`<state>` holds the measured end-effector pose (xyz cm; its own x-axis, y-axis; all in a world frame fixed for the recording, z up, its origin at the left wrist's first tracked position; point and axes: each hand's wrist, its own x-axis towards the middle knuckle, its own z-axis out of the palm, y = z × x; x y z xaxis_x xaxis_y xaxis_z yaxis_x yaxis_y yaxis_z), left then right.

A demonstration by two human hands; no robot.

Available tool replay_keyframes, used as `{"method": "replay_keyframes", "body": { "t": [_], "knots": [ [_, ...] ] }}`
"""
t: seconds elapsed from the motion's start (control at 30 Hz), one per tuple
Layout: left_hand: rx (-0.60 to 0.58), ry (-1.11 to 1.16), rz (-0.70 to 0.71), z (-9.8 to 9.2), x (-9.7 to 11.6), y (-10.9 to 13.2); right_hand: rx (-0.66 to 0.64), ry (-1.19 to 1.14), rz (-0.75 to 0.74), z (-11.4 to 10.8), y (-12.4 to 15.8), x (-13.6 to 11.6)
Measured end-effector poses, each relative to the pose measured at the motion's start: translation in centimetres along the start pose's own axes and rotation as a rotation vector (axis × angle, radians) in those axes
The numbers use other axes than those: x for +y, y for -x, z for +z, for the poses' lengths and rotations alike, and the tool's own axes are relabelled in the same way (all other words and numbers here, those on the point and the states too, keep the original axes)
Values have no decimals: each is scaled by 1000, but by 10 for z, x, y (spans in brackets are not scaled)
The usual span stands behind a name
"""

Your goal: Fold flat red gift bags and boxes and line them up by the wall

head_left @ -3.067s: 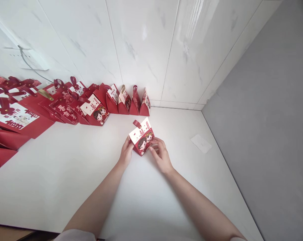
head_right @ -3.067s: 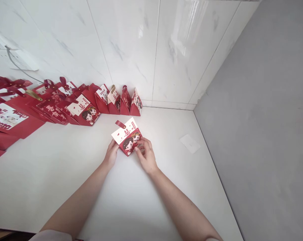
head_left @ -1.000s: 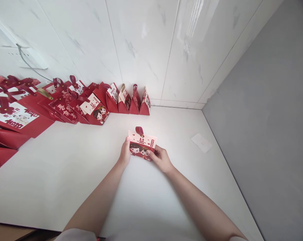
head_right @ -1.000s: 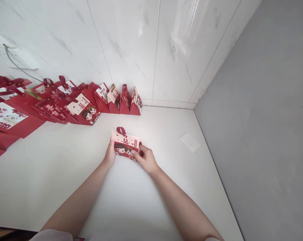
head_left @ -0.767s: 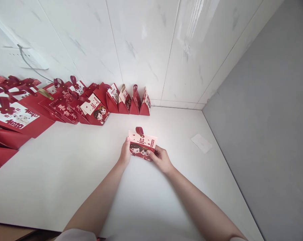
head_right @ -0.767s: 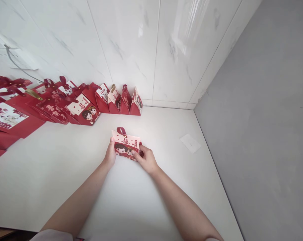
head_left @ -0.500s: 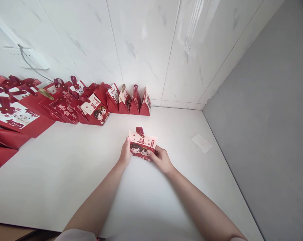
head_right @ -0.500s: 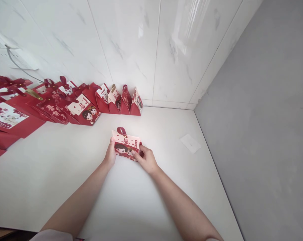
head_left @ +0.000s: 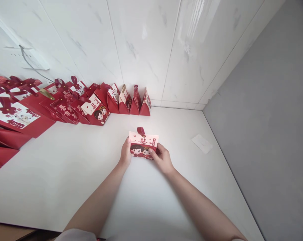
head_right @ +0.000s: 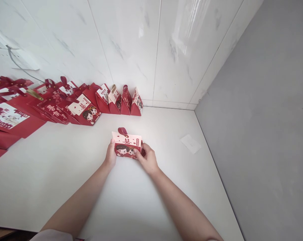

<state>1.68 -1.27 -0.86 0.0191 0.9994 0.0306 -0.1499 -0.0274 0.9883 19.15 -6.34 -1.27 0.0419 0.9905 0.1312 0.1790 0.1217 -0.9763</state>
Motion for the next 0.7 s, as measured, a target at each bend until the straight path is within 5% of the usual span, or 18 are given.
{"method": "replay_keyframes", "body": {
  "t": [0.17,0.37,0.47,0.7],
  "knots": [
    [-55,-169,242,3,11,10,280,60,-121,1,2,-1],
    [-92,-218,232,11,16,14,441,277,-408,-7,-2,-32],
    [-90,-178,217,14,19,12,304,423,-522,-15,-13,-65],
    [-104,-189,222,13,20,12,-185,544,-483,-26,-43,-111]
  ]
}}
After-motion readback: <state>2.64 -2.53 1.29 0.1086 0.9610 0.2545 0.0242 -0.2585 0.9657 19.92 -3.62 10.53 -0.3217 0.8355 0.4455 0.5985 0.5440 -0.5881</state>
